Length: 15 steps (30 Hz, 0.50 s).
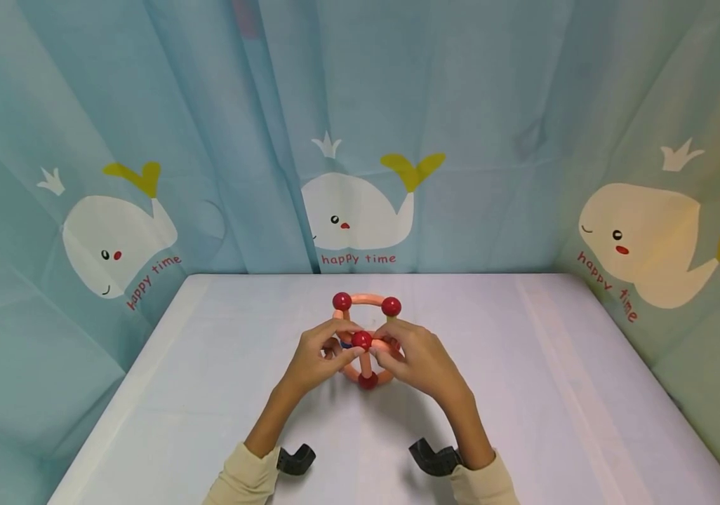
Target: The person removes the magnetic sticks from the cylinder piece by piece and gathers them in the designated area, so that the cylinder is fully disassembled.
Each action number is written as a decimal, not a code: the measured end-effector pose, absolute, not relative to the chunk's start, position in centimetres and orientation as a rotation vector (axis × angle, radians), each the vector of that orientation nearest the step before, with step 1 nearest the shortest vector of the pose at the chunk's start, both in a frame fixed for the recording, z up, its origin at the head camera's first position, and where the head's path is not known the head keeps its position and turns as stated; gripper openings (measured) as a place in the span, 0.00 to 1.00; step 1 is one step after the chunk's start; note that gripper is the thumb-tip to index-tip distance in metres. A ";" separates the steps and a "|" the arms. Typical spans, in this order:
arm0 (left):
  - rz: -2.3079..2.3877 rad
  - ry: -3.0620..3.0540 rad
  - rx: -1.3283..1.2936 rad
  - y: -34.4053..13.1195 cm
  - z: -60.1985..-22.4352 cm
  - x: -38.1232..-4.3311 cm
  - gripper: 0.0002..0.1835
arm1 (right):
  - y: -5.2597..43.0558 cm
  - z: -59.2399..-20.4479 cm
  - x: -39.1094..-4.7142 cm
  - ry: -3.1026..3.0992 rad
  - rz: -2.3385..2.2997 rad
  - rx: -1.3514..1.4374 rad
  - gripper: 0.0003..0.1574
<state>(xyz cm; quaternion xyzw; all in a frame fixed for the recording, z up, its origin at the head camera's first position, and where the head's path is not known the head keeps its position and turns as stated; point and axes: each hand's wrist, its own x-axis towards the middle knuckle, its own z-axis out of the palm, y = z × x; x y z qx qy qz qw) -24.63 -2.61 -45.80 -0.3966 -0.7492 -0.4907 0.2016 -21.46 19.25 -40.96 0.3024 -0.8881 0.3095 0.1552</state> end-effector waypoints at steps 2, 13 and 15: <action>-1.364 -2.085 -1.117 -2.6 -45.8 -24.6 0.17 | 19.2 -41.0 -21.5 -2.543 0.883 0.866 0.05; -1.330 -2.058 -1.134 -2.7 -45.8 -24.7 0.17 | 19.1 -41.5 -21.6 -2.442 0.785 0.869 0.07; -1.332 -2.051 -1.136 -2.6 -45.8 -24.7 0.17 | 19.1 -41.4 -21.6 -2.439 0.782 0.869 0.07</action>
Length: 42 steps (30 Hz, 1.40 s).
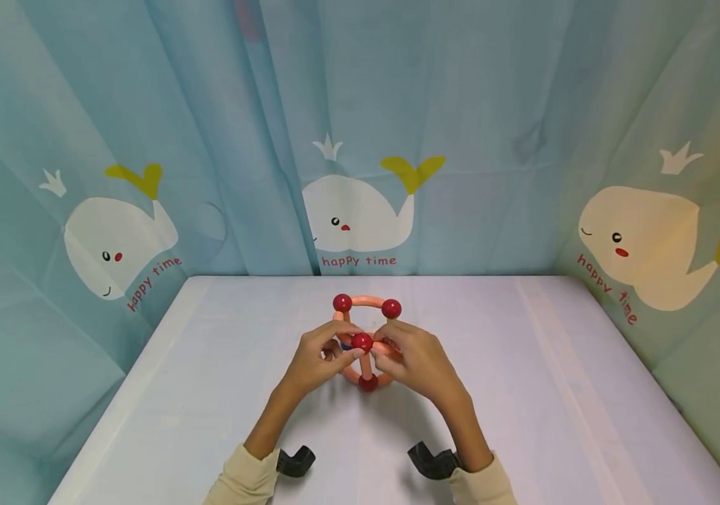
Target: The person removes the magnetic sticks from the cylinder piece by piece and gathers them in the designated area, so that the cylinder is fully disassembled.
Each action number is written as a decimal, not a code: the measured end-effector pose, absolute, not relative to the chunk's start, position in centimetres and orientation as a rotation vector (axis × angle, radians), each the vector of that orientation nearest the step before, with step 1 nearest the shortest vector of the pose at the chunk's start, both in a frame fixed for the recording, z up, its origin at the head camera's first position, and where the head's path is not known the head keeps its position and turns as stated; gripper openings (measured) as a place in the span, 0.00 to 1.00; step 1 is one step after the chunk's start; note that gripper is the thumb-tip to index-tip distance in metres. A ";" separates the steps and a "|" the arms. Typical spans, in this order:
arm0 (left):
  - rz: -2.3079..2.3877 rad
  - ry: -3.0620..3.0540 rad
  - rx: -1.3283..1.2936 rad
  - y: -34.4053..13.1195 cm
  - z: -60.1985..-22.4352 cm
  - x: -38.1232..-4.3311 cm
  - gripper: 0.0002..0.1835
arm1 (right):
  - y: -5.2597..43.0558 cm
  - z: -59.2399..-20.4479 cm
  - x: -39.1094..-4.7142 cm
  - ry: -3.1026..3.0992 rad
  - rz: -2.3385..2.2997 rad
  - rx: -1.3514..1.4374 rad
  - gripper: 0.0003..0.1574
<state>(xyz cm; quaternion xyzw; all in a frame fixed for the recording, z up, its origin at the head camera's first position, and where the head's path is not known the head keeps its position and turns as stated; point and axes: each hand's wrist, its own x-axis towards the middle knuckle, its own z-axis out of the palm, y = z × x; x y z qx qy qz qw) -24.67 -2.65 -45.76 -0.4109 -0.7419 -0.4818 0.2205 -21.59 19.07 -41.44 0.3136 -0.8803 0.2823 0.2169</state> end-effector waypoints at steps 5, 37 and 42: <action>-1.335 -2.049 -1.141 -2.6 -45.8 -24.7 0.17 | 19.2 -41.3 -21.5 -2.443 0.803 0.877 0.06; -1.298 -2.123 -1.082 -2.6 -45.9 -24.3 0.16 | 27.2 -47.6 -25.2 -2.853 1.110 0.022 0.18; -1.304 -2.121 -1.087 -2.6 -45.8 -24.3 0.16 | 27.1 -48.8 -25.6 -2.883 1.105 -0.098 0.18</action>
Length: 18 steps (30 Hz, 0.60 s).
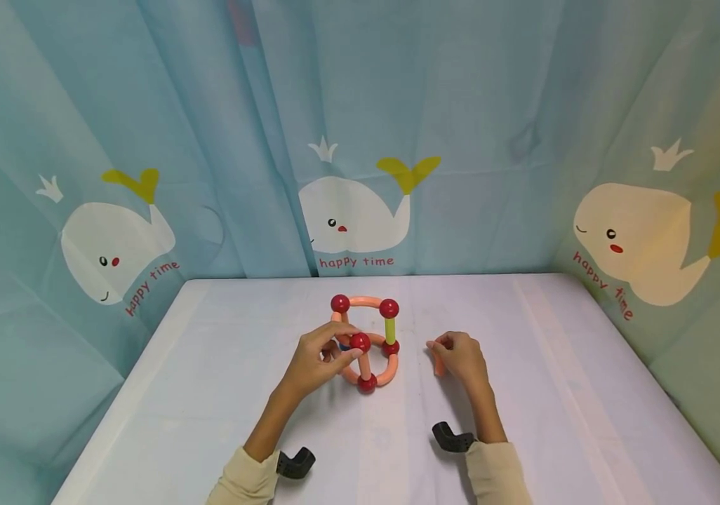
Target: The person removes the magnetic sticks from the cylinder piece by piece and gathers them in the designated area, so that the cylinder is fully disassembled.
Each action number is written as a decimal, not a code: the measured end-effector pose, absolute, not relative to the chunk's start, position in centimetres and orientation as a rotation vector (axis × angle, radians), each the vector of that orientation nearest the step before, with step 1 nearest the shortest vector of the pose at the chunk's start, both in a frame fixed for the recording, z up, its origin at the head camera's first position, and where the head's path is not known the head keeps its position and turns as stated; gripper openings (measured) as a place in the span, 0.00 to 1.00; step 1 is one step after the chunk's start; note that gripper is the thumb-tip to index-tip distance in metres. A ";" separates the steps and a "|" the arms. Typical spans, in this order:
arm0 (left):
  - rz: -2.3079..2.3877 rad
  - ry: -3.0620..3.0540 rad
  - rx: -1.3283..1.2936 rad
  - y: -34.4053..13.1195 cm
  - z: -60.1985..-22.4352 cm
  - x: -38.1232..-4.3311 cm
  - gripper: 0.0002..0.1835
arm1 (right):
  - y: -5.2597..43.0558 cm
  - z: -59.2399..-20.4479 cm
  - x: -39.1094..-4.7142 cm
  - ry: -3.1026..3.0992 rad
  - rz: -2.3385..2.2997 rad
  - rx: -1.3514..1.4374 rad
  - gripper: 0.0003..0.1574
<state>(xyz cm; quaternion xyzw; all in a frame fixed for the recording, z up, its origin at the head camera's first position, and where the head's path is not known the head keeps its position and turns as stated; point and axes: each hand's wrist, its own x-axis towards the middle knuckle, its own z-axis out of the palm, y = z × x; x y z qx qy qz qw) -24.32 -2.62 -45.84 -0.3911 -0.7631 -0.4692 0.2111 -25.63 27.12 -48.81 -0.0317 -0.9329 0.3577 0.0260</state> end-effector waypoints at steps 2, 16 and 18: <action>-1.309 -2.119 -1.087 -2.6 -45.8 -24.3 0.16 | 27.0 -49.0 -25.7 -2.883 1.097 -0.135 0.18; -1.315 -2.123 -1.086 -2.7 -45.9 -24.3 0.16 | 26.5 -49.6 -25.6 -2.822 0.993 -0.246 0.18; -1.306 -2.112 -1.094 -2.6 -45.9 -24.4 0.16 | 26.5 -49.6 -25.6 -2.818 0.990 -0.252 0.18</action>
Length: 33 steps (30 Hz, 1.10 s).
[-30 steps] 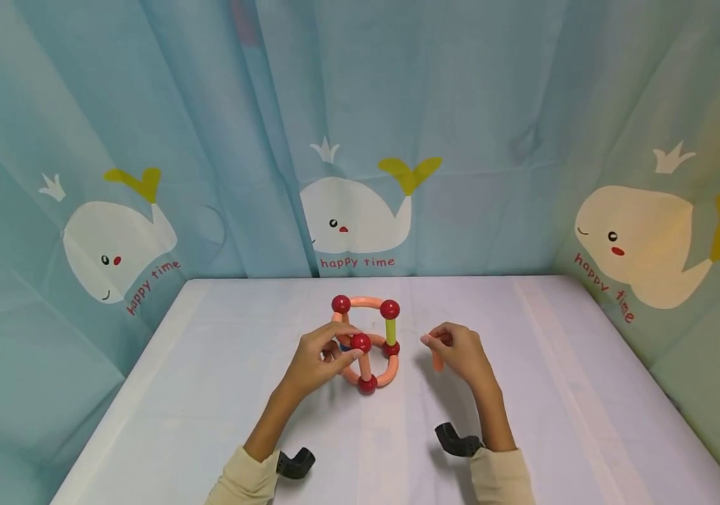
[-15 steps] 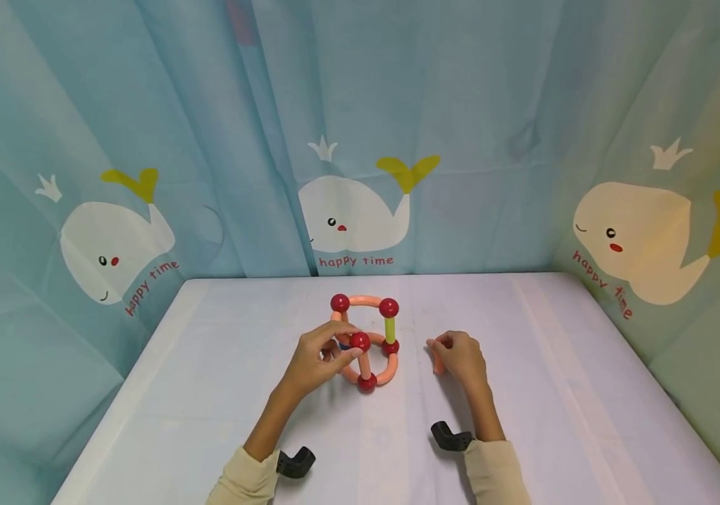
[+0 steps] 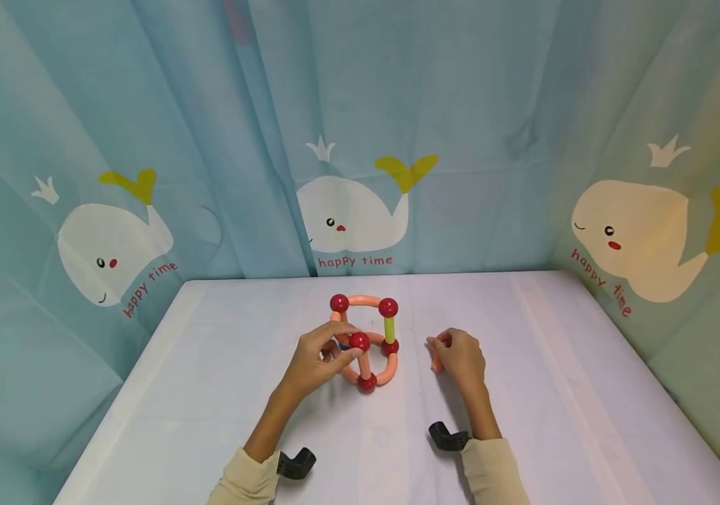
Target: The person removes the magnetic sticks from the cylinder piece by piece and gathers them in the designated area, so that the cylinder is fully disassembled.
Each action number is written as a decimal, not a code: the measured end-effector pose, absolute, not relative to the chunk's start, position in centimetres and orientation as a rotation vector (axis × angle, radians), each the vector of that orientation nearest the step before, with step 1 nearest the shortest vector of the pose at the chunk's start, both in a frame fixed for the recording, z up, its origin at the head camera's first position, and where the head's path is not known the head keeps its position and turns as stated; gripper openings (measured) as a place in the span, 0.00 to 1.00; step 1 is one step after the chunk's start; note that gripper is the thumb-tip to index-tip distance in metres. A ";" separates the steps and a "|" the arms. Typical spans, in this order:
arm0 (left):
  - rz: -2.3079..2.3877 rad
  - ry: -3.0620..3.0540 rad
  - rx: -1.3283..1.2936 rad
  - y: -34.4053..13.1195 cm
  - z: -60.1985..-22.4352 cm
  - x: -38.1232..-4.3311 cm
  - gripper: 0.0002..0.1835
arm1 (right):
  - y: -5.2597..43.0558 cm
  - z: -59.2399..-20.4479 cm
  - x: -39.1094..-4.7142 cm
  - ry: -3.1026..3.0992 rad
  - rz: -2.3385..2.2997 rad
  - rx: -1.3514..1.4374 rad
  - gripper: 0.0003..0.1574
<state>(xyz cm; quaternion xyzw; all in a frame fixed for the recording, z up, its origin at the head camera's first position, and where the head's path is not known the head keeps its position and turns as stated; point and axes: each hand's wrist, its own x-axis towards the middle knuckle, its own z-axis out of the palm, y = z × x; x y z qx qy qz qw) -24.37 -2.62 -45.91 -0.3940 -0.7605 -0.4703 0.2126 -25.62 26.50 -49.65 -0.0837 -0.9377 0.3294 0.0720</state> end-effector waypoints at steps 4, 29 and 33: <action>-1.298 -2.094 -1.104 -2.6 -45.9 -24.5 0.16 | 26.5 -49.6 -25.7 -2.802 0.980 -0.244 0.18; -1.316 -2.076 -1.075 -3.3 -45.7 -24.7 0.17 | 22.7 -46.6 -25.2 -2.792 0.997 0.003 0.16; -1.328 -2.059 -1.035 -4.1 -45.6 -25.1 0.16 | 20.9 -46.2 -24.8 -2.908 0.990 0.053 0.21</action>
